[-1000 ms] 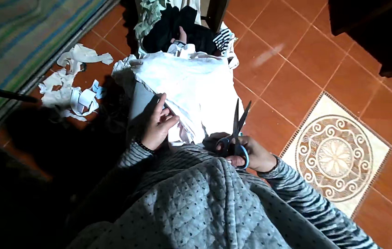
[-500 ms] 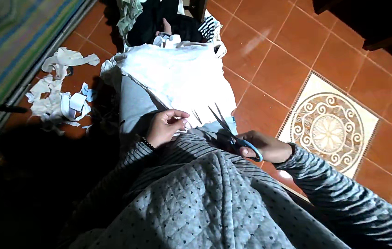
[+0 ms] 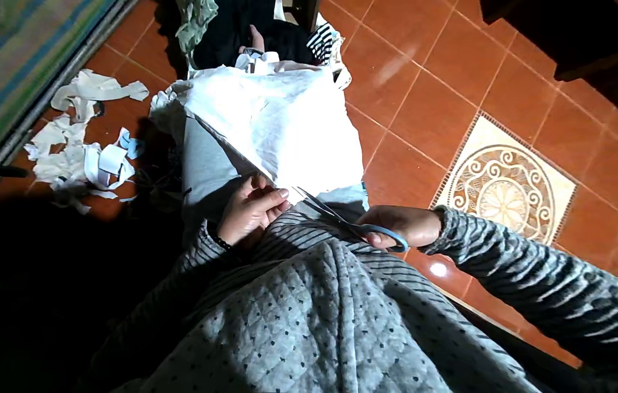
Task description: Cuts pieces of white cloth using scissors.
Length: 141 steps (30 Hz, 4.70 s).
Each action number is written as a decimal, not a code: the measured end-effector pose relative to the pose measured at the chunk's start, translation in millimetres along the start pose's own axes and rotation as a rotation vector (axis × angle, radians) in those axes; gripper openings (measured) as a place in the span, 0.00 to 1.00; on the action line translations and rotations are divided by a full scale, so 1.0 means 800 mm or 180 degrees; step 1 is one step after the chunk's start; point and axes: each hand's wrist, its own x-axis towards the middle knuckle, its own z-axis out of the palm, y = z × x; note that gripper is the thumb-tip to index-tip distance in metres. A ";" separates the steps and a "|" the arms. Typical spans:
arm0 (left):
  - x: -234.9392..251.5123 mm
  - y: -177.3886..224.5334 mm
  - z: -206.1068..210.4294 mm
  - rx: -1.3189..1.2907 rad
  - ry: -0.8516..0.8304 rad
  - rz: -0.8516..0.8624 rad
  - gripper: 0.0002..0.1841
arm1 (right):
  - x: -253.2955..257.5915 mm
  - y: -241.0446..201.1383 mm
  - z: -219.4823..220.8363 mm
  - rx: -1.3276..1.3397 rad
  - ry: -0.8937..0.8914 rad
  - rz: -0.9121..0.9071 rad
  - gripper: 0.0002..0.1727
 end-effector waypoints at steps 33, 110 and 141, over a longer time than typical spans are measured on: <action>-0.006 -0.008 0.007 0.0766 0.0037 0.1596 0.36 | 0.027 -0.024 0.043 0.0085 0.0843 -0.0591 0.23; 0.006 -0.005 -0.010 0.1265 -0.0081 0.2702 0.35 | 0.088 -0.018 0.041 0.0551 0.0675 -0.1459 0.21; 0.019 0.012 -0.020 0.0827 0.0359 0.2507 0.46 | 0.116 -0.046 0.035 0.0223 0.0481 -0.1434 0.25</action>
